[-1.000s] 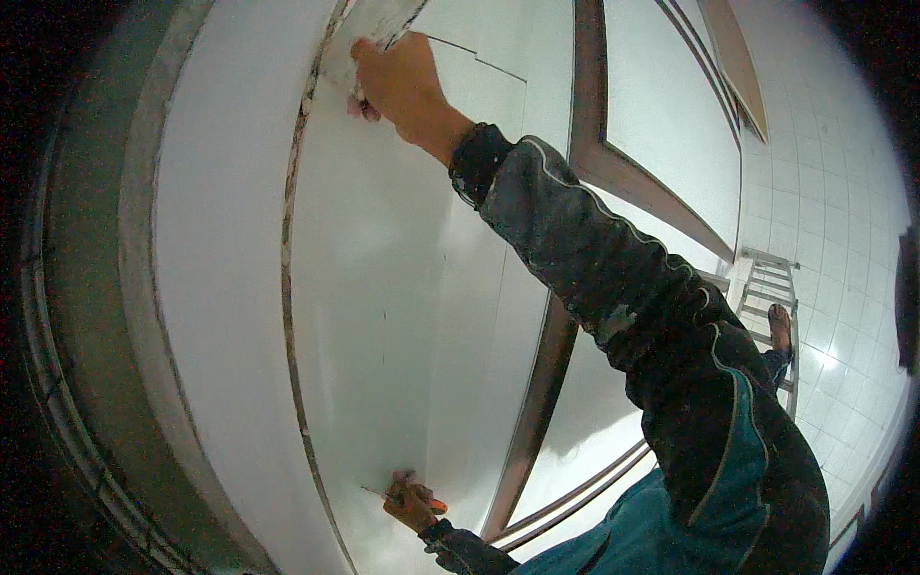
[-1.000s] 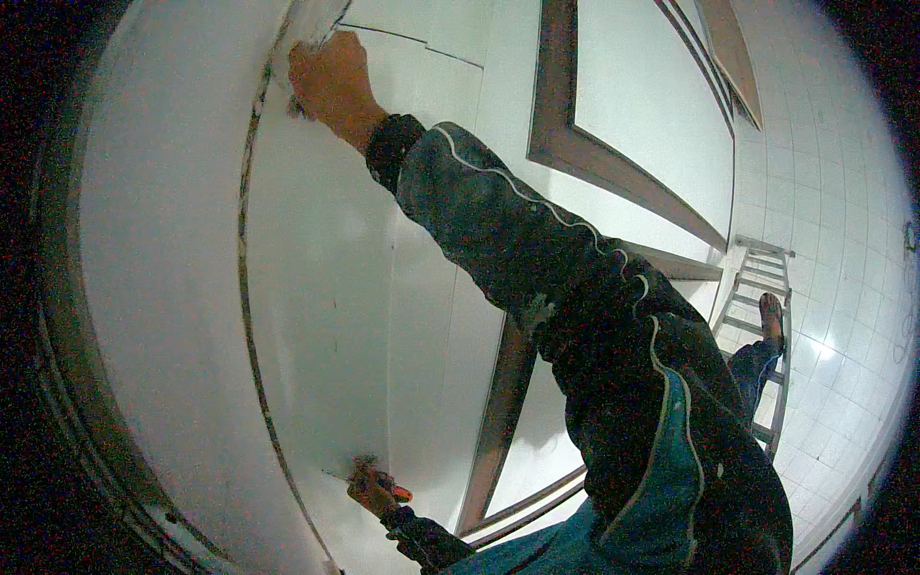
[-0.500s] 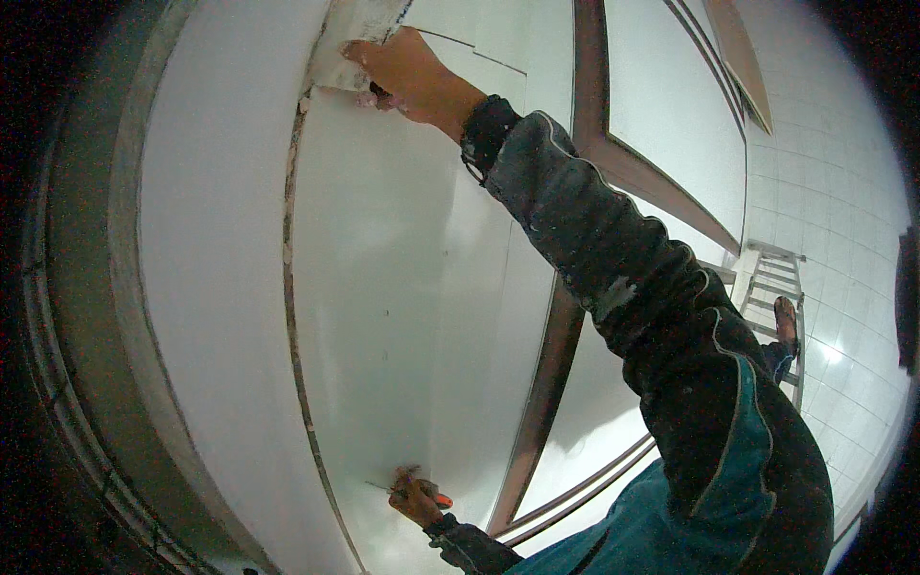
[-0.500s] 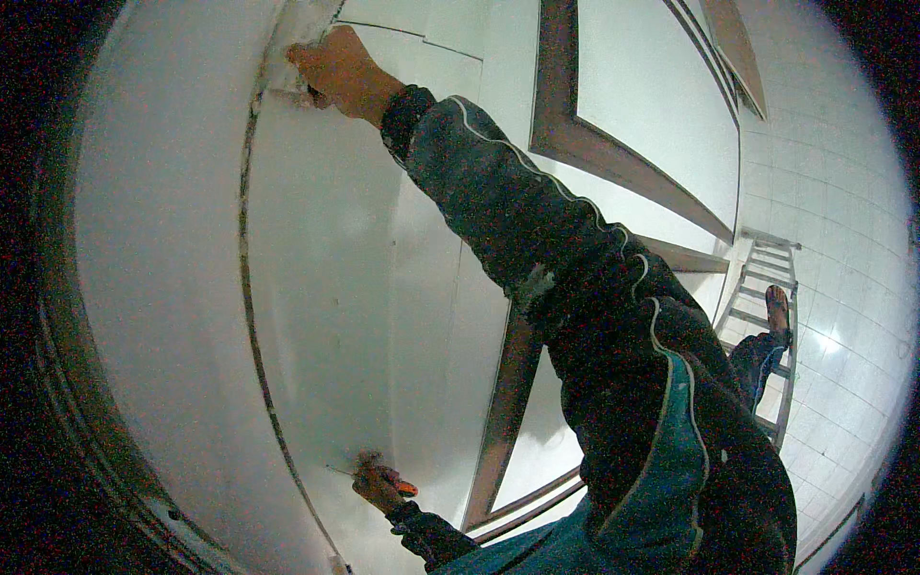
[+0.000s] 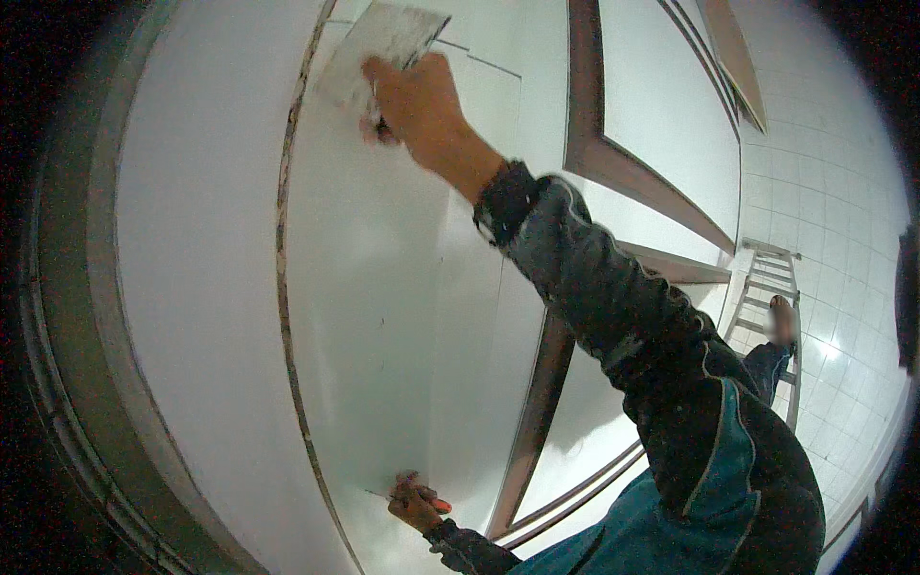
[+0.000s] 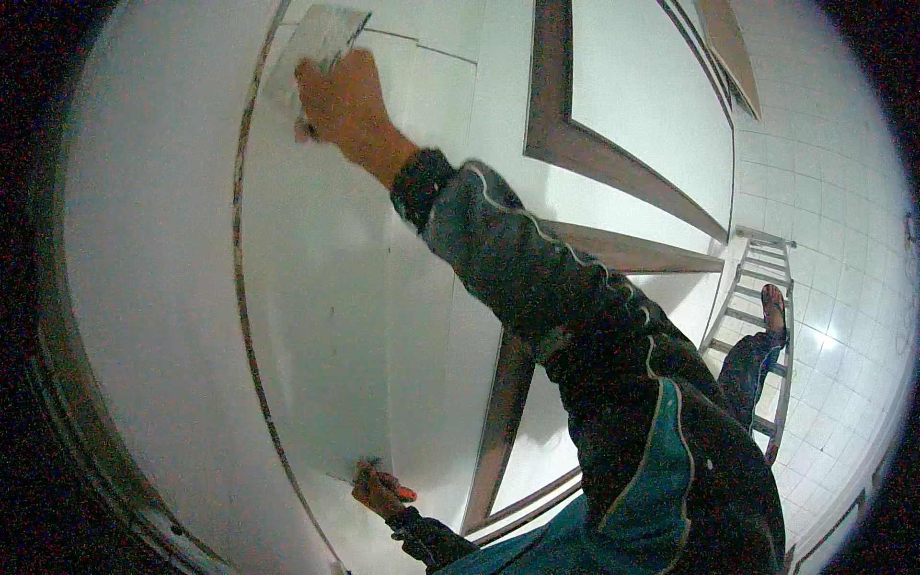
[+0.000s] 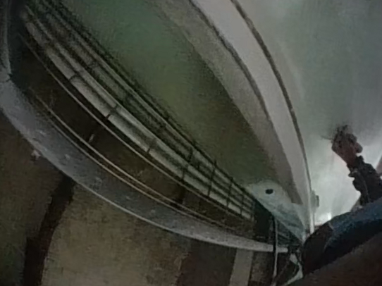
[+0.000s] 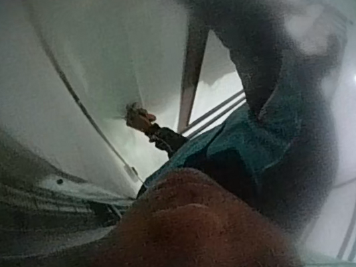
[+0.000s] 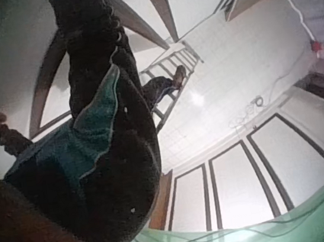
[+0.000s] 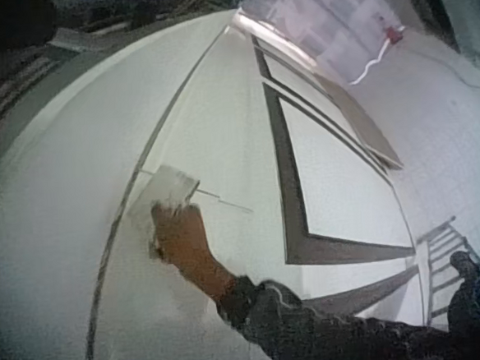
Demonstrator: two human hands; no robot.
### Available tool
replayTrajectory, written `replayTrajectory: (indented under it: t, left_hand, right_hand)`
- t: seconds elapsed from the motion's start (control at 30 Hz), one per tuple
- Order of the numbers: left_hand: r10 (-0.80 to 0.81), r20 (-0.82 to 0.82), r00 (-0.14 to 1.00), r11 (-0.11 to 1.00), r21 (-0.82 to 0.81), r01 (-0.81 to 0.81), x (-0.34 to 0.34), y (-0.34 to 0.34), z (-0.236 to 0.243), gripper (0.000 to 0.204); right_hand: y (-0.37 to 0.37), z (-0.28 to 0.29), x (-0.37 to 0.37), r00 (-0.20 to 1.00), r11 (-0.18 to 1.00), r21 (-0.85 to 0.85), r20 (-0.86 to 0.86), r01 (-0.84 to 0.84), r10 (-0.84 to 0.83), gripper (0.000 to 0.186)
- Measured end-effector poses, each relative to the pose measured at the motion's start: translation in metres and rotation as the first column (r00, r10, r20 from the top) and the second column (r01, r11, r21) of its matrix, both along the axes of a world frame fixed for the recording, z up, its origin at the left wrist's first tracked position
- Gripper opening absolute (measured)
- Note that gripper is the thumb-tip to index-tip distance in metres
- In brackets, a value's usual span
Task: The person uses a putty knife to apply material to a wall and then uses a screwdriver to work on a seam or edge.
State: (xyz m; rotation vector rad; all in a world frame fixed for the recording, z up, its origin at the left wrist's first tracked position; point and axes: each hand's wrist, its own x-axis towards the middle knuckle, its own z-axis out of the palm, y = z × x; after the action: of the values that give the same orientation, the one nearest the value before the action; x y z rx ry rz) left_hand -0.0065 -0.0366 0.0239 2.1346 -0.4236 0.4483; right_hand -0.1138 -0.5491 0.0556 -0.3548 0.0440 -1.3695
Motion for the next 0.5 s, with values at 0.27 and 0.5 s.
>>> replayTrajectory:
  t: [0.27,0.5]
  left_hand:
    - [-0.112,0.057,0.992,0.993,0.029,0.111,0.008,0.004,-0.002,0.03]
    - [-0.062,0.034,0.997,0.997,0.041,0.06,0.0,-0.007,0.004,0.031]
  right_hand:
    - [-0.033,0.036,0.027,0.821,0.918,-0.298,-0.431,0.263,-0.375,0.038]
    - [-0.031,0.008,0.047,0.814,0.862,-0.345,-0.325,0.371,-0.481,0.016]
